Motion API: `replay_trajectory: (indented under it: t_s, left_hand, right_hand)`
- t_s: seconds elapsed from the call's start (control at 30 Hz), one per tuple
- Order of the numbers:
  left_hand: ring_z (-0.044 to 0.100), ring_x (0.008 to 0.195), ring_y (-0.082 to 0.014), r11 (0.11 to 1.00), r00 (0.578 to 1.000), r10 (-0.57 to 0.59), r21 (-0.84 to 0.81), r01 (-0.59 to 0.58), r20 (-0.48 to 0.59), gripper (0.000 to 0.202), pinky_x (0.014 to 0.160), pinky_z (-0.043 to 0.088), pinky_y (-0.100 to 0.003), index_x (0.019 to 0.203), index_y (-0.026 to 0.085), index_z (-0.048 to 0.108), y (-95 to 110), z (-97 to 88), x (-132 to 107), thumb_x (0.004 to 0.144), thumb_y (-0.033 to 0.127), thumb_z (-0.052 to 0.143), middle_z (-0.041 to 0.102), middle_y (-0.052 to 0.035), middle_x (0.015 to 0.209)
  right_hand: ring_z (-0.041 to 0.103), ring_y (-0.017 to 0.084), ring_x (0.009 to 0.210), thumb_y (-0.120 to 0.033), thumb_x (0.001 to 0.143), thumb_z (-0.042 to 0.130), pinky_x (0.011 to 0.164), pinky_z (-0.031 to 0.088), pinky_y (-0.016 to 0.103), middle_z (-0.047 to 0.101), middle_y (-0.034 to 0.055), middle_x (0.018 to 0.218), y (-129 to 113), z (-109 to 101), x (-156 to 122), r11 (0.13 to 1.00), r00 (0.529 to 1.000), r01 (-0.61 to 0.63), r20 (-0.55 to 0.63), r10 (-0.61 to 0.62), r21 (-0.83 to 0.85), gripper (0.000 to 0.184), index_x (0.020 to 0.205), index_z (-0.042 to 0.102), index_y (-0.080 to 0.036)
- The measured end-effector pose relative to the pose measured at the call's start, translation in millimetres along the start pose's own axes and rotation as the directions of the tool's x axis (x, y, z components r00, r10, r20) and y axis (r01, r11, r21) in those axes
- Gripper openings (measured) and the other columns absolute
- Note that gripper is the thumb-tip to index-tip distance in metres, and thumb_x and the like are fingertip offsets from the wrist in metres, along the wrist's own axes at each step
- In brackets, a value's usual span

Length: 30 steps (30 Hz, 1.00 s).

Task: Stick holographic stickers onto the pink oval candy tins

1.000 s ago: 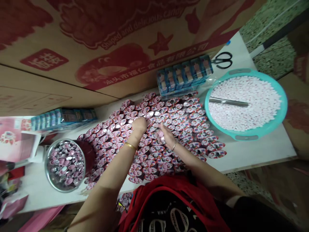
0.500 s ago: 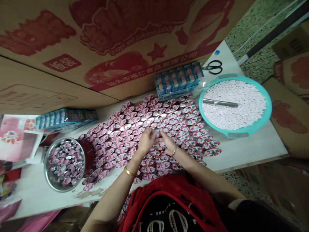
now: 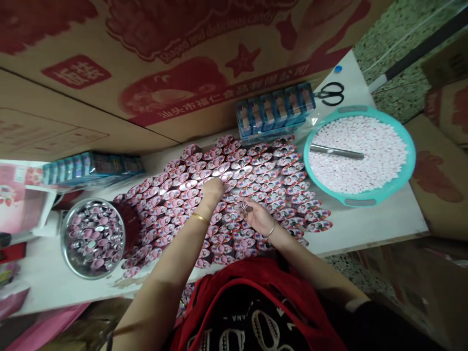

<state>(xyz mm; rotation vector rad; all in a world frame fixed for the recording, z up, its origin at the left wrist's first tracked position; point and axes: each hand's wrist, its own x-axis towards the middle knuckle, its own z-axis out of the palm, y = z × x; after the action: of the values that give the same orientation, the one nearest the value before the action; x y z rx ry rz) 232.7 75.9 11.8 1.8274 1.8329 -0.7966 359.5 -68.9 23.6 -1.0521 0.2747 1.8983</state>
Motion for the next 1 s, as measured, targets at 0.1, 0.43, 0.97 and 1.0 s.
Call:
replay_trajectory:
  t_s: [0.1,0.43,0.97,1.0]
  left_hand:
    - [0.065,0.105,-0.0321,0.999,0.999,0.026,-0.034,-0.027,-0.043,0.038,0.084,0.050,-0.036,0.103,0.017,0.072,-1,-2.2,-13,0.081,0.048,0.063,0.070,-0.0195,0.107]
    - [0.062,0.090,-0.0160,0.474,0.775,0.616,-0.719,-0.508,-0.141,0.014,0.087,0.048,-0.029,0.087,0.018,0.072,-2,27.0,-80,0.078,0.023,0.063,0.065,-0.0042,0.091]
    - [0.061,0.088,-0.0176,0.583,0.887,0.405,-0.684,-0.438,-0.223,0.014,0.086,0.048,-0.032,0.083,0.020,0.070,27,14.4,-64,0.074,0.023,0.061,0.064,-0.0031,0.088]
    - [0.061,0.086,-0.0171,0.563,0.896,0.397,-0.718,-0.409,-0.199,0.014,0.084,0.049,-0.031,0.083,0.019,0.070,29,13.1,-61,0.073,0.024,0.061,0.064,-0.0030,0.088]
  right_hand:
    - [0.060,0.013,0.062,-0.028,0.079,0.060,0.052,0.045,0.023,0.065,0.0013,0.071,4,0,-1,1.000,1.000,0.027,-0.006,-0.027,-0.015,0.015,0.092,0.063,-0.021]
    - [0.050,0.010,0.047,-0.016,0.063,0.051,0.042,0.032,0.017,0.058,-0.0068,0.065,-6,-2,-6,0.996,0.996,0.087,0.031,-0.087,0.010,0.053,0.116,0.049,-0.025]
    - [0.060,0.015,0.071,-0.022,0.070,0.053,0.052,0.051,0.024,0.067,0.0003,0.087,-23,5,25,0.979,0.983,0.181,-0.022,-0.184,-0.096,0.042,0.111,0.060,-0.024]
    - [0.060,0.015,0.069,-0.024,0.072,0.054,0.050,0.050,0.024,0.066,-0.0002,0.088,-24,5,27,0.974,0.979,0.197,-0.040,-0.202,-0.112,0.042,0.113,0.059,-0.025]
